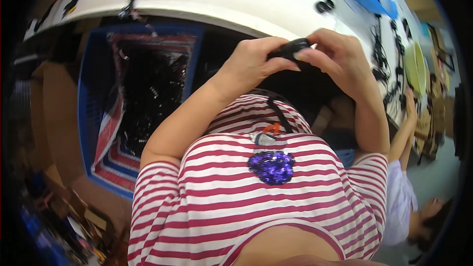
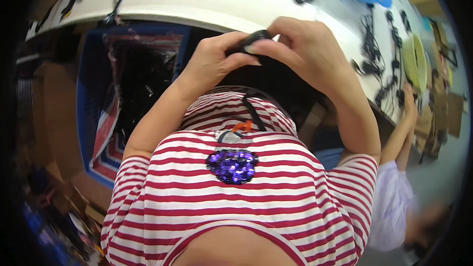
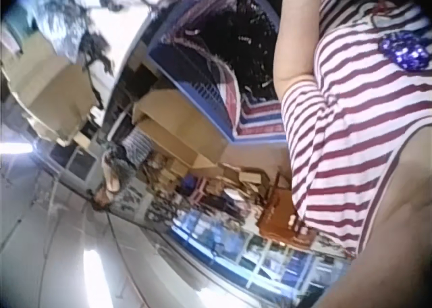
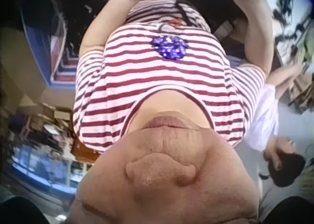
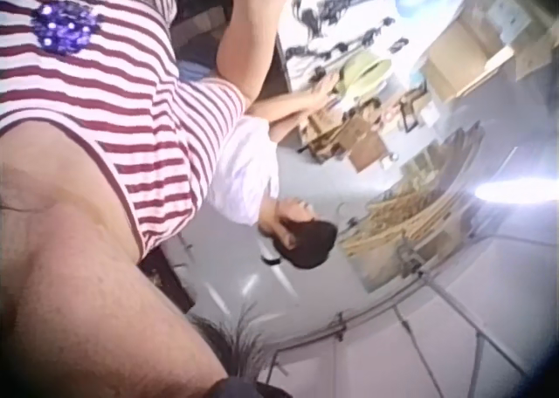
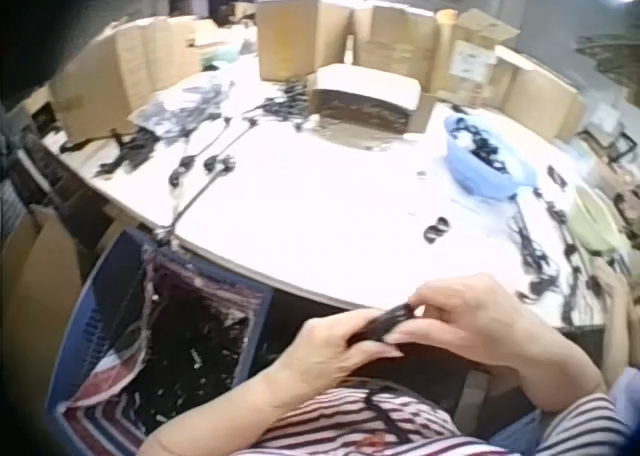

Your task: The person assembles small electronic components by applying glue from a tube into a black cylindrical housing, inserting a small LED, and securing a black cap. The person repeats this process for multiple units at a workbench.

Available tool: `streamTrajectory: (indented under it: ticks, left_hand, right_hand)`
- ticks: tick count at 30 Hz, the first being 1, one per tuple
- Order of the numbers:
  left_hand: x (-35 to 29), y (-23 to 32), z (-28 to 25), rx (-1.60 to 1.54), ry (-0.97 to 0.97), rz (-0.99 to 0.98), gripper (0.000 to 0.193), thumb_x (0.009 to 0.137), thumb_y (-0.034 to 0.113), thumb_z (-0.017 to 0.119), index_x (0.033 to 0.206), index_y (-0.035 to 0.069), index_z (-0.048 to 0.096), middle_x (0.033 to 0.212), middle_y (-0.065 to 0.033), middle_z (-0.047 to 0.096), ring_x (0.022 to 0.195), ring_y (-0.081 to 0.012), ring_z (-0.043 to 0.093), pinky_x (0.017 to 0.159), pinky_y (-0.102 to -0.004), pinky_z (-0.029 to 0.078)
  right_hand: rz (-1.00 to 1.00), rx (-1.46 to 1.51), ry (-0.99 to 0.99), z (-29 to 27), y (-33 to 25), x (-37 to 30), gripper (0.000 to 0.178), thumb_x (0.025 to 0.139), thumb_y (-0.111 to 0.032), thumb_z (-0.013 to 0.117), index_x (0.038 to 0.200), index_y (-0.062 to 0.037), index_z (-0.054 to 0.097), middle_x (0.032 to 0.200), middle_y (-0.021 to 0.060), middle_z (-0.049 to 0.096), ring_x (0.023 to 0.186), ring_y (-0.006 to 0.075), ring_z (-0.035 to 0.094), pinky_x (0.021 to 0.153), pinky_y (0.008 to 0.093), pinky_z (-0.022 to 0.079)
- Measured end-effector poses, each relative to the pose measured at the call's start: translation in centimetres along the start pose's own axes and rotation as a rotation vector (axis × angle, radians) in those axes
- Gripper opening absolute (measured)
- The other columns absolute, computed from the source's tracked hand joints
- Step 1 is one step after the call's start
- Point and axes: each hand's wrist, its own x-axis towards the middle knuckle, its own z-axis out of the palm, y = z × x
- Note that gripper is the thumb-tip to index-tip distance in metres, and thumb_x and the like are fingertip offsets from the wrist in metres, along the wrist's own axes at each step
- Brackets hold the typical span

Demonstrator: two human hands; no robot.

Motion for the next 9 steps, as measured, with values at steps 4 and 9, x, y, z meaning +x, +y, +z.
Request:
streamTrajectory:
  ticks: [4, 9]
  left_hand:
    - [0.3, -0.6, 0.8, -0.071, 0.016, -0.143, 0.024, 0.078, 0.009, 0.065, 0.099, 0.0, 0.06, 0.08, -0.0049, 0.064, 0.071, -0.0071, 0.056, 0.065, -0.021, 0.045]
    - [0.5, -0.7, 1.6, 0.065, 0.039, -0.005, 0.022, 0.078, 0.008, 0.064, 0.099, 0.002, 0.061, 0.078, -0.0039, 0.064, 0.07, -0.0076, 0.056, 0.066, -0.0208, 0.045]
  right_hand:
    - [-0.203, 0.157, 0.146, 0.5, 0.8, -0.6, 0.038, 0.073, -0.029, 0.069, 0.097, -0.0011, 0.061, 0.074, 0.0127, 0.061, 0.056, 0.019, 0.055, 0.052, 0.0279, 0.042]
    - [0.018, 0.004, 0.019, -0.1, 1.2, -0.6, 0.047, 0.072, -0.041, 0.068, 0.102, -0.0065, 0.061, 0.066, 0.0137, 0.059, 0.057, 0.0223, 0.057, 0.053, 0.0317, 0.043]
